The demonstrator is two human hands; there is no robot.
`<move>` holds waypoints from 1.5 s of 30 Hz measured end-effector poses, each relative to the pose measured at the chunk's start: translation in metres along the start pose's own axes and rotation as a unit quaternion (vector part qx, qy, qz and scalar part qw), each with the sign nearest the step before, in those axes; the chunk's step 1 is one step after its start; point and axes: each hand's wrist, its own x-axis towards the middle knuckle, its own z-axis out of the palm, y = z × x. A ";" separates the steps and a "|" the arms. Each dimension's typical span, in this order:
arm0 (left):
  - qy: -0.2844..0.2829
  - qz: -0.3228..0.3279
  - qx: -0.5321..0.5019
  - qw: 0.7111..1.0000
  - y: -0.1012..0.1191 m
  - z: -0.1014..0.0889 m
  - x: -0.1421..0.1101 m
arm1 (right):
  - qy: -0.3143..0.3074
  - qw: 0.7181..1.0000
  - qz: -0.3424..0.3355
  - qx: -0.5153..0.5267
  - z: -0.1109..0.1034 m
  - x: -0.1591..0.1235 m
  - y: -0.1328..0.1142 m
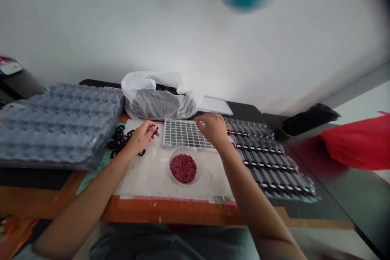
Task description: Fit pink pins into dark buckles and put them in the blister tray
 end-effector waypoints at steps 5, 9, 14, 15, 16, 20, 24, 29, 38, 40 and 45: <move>-0.048 -0.062 -0.268 0.960 0.006 0.018 -0.003 | -0.044 0.988 -0.080 0.126 -0.033 -0.017 -0.032; -0.065 -0.047 -0.314 0.946 0.012 0.025 -0.007 | -0.054 0.989 -0.074 0.117 -0.040 -0.030 -0.043; -0.080 0.011 -0.264 0.961 0.013 0.030 -0.011 | -0.022 0.973 -0.068 0.219 -0.023 -0.037 -0.065; -0.081 0.022 -0.245 0.966 0.012 0.031 -0.012 | -0.012 0.970 -0.068 0.235 -0.020 -0.037 -0.070; -0.083 0.030 -0.220 0.972 0.012 0.031 -0.014 | -0.004 0.966 -0.067 0.248 -0.018 -0.037 -0.075; -0.084 0.044 -0.123 0.988 0.011 0.031 -0.021 | -0.016 0.946 -0.044 0.320 -0.013 -0.032 -0.084; -0.049 0.058 -0.155 0.985 0.009 0.030 -0.020 | -0.052 0.919 -0.009 0.391 -0.008 -0.028 -0.081; 0.000 0.039 -0.261 0.965 0.012 0.032 -0.015 | -0.055 0.875 0.088 0.472 -0.001 -0.026 -0.087; 0.022 -0.065 -0.402 0.913 0.014 0.031 -0.013 | -0.093 0.990 0.080 0.077 0.002 0.003 -0.011; 0.003 -0.086 -0.422 0.902 0.012 0.032 -0.013 | -0.103 0.990 0.091 0.007 0.013 0.009 0.012; -0.040 -0.095 -0.451 0.887 0.015 0.035 -0.015 | -0.117 0.989 0.086 -0.036 0.037 0.010 0.035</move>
